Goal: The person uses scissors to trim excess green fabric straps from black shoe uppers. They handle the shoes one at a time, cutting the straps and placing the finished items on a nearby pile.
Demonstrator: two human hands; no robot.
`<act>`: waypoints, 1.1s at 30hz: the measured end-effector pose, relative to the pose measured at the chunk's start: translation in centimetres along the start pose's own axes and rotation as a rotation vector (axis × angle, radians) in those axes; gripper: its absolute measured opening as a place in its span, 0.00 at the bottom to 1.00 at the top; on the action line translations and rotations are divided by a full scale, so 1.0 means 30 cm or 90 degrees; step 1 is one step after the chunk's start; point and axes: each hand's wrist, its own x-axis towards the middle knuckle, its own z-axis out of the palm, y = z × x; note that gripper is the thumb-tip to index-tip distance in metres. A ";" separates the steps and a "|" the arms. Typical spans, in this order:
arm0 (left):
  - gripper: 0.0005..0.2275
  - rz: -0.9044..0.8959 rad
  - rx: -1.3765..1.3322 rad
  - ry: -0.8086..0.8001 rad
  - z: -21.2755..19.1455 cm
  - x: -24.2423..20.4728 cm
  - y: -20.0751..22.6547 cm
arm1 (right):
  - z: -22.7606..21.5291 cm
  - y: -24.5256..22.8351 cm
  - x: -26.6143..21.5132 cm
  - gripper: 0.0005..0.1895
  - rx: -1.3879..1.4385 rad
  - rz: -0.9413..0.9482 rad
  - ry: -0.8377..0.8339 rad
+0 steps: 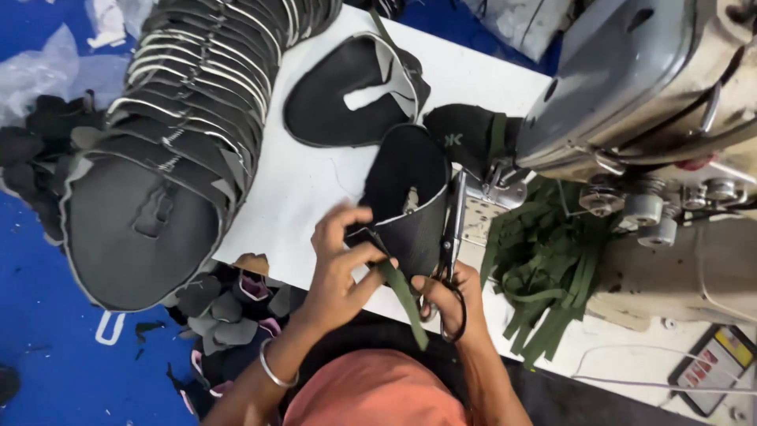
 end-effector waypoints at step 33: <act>0.07 -0.062 -0.268 -0.230 0.019 -0.049 -0.062 | -0.284 0.068 -0.342 0.40 0.296 0.165 -0.377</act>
